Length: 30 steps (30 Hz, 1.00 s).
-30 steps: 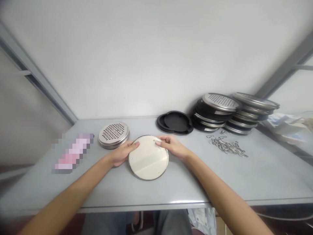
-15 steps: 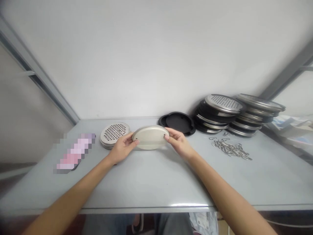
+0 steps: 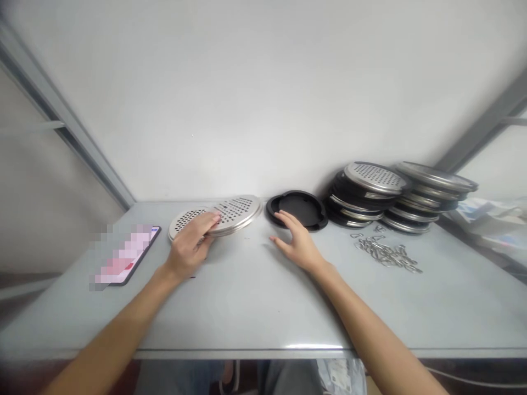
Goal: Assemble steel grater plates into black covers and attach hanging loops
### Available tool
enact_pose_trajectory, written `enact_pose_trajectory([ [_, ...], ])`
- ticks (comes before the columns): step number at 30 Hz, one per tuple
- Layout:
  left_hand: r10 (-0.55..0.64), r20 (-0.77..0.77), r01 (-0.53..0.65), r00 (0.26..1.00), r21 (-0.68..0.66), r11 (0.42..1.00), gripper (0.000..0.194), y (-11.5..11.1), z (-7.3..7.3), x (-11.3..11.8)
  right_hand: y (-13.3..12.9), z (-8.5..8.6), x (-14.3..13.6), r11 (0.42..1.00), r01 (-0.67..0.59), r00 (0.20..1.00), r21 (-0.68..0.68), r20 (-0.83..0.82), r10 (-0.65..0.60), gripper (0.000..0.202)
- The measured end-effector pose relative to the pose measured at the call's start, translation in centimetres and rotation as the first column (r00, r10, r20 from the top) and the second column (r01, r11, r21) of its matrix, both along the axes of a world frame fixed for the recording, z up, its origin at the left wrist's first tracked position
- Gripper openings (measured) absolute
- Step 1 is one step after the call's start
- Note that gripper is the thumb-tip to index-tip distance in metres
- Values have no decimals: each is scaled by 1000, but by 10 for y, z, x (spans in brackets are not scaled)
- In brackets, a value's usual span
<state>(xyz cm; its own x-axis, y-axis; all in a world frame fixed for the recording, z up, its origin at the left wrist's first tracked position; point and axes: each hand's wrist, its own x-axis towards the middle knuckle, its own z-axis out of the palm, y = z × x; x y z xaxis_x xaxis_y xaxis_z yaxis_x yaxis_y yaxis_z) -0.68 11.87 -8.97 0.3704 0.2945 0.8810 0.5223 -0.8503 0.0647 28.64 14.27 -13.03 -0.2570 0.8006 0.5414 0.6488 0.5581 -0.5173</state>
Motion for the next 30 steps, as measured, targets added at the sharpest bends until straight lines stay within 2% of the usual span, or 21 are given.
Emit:
enact_pose_trajectory([
  [3,150,-22,-150,988,-5,989,44,-1,5,-24,1,-3,-1,1000,-4,1000,-19,24,4,49],
  [6,286,-92,-294,954,-83,952,43,-5,-2,-55,-2,-1,-3,999,-23,999,-46,44,25,45],
  [11,352,-160,-375,922,-151,915,38,-11,-19,-88,-4,-1,-6,997,-30,997,-78,65,35,41],
  [20,324,-193,-367,926,-266,891,36,-7,-24,-83,-5,-2,-9,992,-47,995,-119,86,58,32],
  [30,286,-230,-352,930,-339,872,34,-8,-26,-80,-6,-2,-10,993,-50,994,-109,86,60,30],
])
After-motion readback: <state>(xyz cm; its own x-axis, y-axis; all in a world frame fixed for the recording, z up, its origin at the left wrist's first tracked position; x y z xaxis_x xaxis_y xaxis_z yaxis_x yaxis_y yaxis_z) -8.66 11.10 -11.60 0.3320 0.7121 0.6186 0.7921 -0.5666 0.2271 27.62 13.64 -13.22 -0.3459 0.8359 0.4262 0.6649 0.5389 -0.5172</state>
